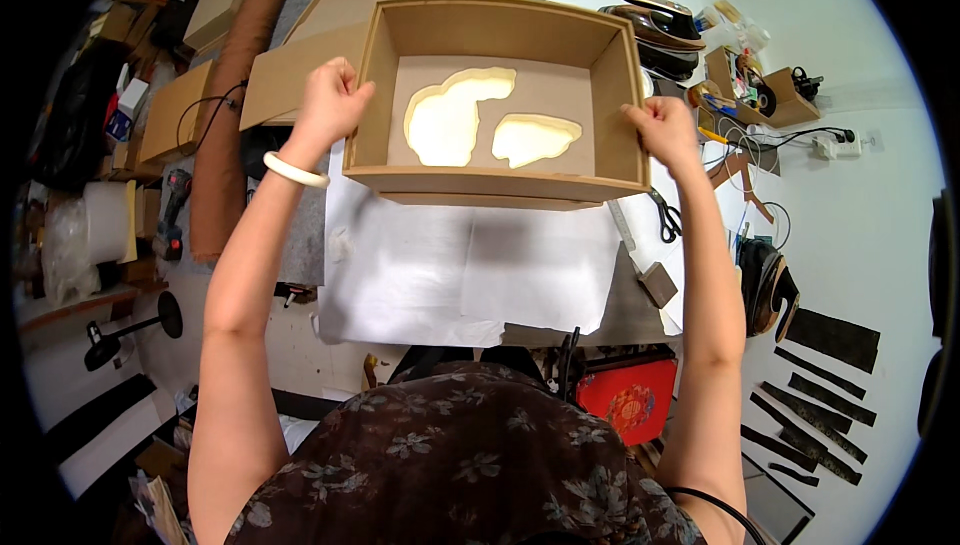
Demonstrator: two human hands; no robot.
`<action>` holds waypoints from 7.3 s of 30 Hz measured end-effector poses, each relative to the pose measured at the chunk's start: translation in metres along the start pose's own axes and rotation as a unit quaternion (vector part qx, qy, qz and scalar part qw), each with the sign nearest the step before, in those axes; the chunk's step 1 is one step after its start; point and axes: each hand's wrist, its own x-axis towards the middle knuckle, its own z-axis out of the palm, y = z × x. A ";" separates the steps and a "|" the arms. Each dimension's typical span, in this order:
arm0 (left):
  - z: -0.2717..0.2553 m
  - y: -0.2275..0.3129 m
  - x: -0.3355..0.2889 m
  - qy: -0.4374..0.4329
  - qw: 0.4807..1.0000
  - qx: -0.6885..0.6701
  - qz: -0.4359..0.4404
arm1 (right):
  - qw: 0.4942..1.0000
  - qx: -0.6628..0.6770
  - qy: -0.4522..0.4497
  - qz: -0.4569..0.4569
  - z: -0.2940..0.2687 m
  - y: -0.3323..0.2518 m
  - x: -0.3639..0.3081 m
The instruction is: The person assembles a wooden box by placing a base and side panels together. They then sand the edges of the assembled box using a sanding block and a sanding sponge, focusing on the corners and seams.
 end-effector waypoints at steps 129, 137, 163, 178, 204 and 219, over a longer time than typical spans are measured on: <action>-0.212 -0.514 -0.895 0.300 0.535 -0.327 -0.719 | 0.808 0.219 -0.497 -0.229 0.587 -0.488 -0.434; -0.267 -0.662 -0.889 0.217 0.539 -0.363 -0.729 | 0.772 0.198 -0.521 -0.304 0.843 -0.556 -0.436; -0.199 -1.137 -0.972 0.217 0.637 -0.362 -0.644 | 0.790 0.143 -0.567 -0.184 1.389 -0.565 -0.449; -0.092 -1.031 -0.808 -0.004 0.895 0.038 -0.445 | 0.729 0.102 -0.491 -0.467 1.369 -0.506 -0.483; -0.090 -1.035 -0.810 0.002 0.892 0.026 -0.452 | 0.719 0.148 -0.474 -0.486 1.403 -0.527 -0.484; -0.092 -1.036 -0.806 -0.010 0.887 0.012 -0.461 | 0.758 0.070 -0.514 -0.396 1.329 -0.469 -0.489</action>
